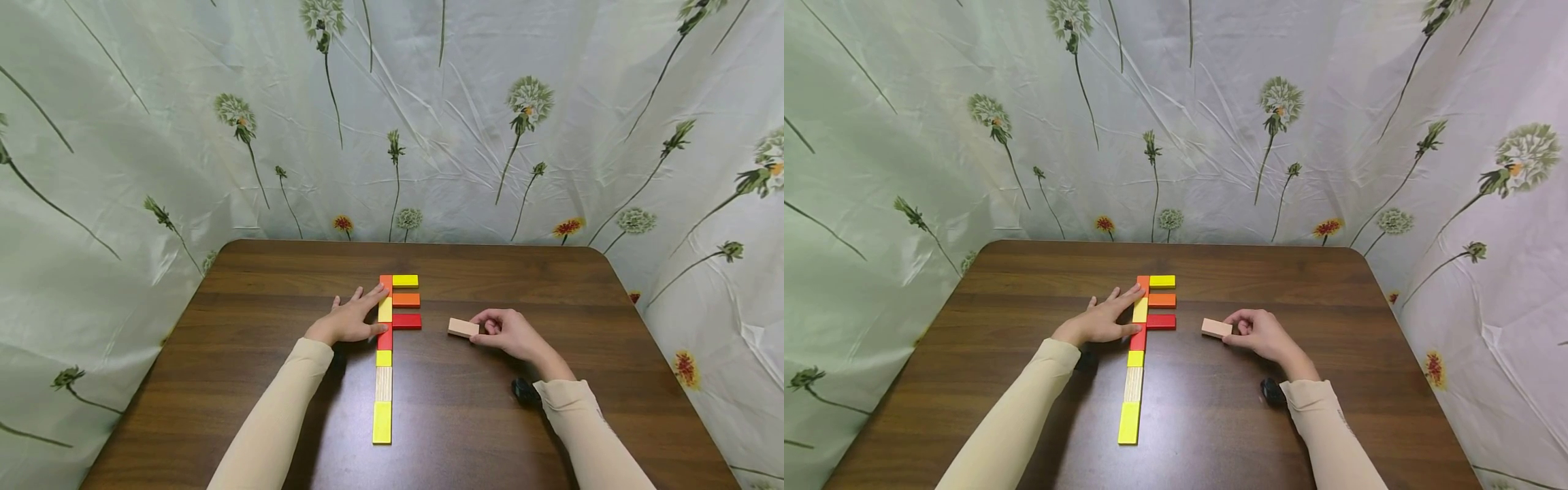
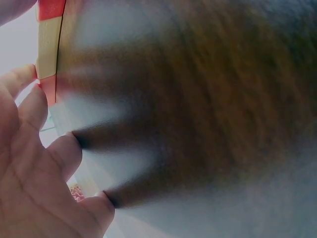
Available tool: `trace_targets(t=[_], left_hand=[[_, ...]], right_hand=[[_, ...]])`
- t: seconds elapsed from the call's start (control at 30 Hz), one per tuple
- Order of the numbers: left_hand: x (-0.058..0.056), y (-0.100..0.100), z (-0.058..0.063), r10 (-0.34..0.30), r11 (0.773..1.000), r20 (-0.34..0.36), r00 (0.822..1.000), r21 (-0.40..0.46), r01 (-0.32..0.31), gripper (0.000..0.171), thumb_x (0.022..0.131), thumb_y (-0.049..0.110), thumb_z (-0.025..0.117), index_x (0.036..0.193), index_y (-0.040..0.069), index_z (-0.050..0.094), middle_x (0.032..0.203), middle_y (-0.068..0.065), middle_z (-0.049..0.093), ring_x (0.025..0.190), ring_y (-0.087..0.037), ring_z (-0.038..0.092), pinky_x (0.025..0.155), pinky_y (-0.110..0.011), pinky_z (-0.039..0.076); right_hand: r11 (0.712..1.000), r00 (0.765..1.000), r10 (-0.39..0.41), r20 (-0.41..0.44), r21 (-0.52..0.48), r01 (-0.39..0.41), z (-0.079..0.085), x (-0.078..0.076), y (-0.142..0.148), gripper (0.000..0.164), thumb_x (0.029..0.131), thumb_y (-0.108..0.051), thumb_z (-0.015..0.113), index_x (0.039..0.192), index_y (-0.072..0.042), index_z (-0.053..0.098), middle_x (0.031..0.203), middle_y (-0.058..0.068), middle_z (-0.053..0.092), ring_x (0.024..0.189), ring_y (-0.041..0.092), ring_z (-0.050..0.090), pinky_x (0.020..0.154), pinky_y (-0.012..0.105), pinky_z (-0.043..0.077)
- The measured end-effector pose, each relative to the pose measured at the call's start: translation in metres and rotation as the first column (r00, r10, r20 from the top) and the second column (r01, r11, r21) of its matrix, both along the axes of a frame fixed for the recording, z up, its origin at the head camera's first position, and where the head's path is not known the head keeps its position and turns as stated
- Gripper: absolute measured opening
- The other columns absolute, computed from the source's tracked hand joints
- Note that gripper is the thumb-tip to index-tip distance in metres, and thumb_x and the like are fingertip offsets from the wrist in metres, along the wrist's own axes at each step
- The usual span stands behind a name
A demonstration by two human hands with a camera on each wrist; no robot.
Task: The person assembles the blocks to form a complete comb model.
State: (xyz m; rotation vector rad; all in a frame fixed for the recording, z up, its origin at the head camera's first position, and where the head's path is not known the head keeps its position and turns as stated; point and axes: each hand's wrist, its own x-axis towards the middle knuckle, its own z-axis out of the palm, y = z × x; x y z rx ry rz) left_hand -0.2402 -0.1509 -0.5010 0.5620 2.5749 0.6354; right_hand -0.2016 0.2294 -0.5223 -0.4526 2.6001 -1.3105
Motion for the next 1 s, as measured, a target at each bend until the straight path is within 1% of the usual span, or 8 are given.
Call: trace_targets(t=[0.27, 0.4, 0.7, 1.0], left_hand=[[-0.001, 0.000, -0.001, -0.002, 1.000, 0.000, 1.000, 0.009, 0.002, 0.084, 0.104, 0.052, 0.063, 0.174, 0.028, 0.022, 0.183, 0.006, 0.012, 0.169, -0.043, 0.008, 0.126, -0.081, -0.003], [0.000, -0.001, -0.001, -0.003, 1.000, -0.003, 1.000, 0.016, 0.003, 0.084, 0.104, 0.052, 0.064, 0.174, 0.027, 0.023, 0.183, 0.005, 0.013, 0.169, -0.044, 0.008, 0.125, -0.081, -0.003], [0.000, -0.001, -0.001, -0.001, 1.000, -0.004, 1.000, 0.015, 0.001, 0.084, 0.104, 0.052, 0.064, 0.173, 0.027, 0.023, 0.183, 0.004, 0.014, 0.168, -0.044, 0.009, 0.125, -0.082, -0.002], [-0.001, 0.000, -0.001, -0.002, 1.000, -0.002, 1.000, 0.016, 0.002, 0.085, 0.104, 0.052, 0.064, 0.174, 0.027, 0.023, 0.183, 0.005, 0.014, 0.168, -0.044, 0.008, 0.125, -0.082, -0.003]], right_hand=[[0.999, 0.999, 0.051, -0.013, 0.019, -0.050, 0.002, 0.000, -0.015, 0.026, 0.087, -0.020, 0.090, 0.103, -0.005, 0.076, 0.073, -0.006, 0.046, 0.064, -0.001, 0.040, 0.062, 0.018, 0.033], [0.997, 0.998, 0.069, -0.007, 0.033, -0.069, 0.002, 0.000, -0.021, 0.025, 0.086, -0.019, 0.091, 0.102, -0.006, 0.077, 0.072, -0.007, 0.045, 0.063, -0.001, 0.040, 0.061, 0.018, 0.033], [0.994, 0.994, 0.109, 0.019, 0.028, -0.110, 0.003, 0.000, -0.035, 0.025, 0.086, -0.020, 0.091, 0.103, -0.007, 0.077, 0.073, -0.007, 0.050, 0.064, 0.001, 0.043, 0.061, 0.017, 0.035], [0.987, 0.987, 0.159, 0.014, 0.032, -0.160, 0.004, 0.001, -0.050, 0.025, 0.086, -0.021, 0.091, 0.103, -0.009, 0.077, 0.073, -0.008, 0.052, 0.064, 0.002, 0.044, 0.061, 0.017, 0.035]])
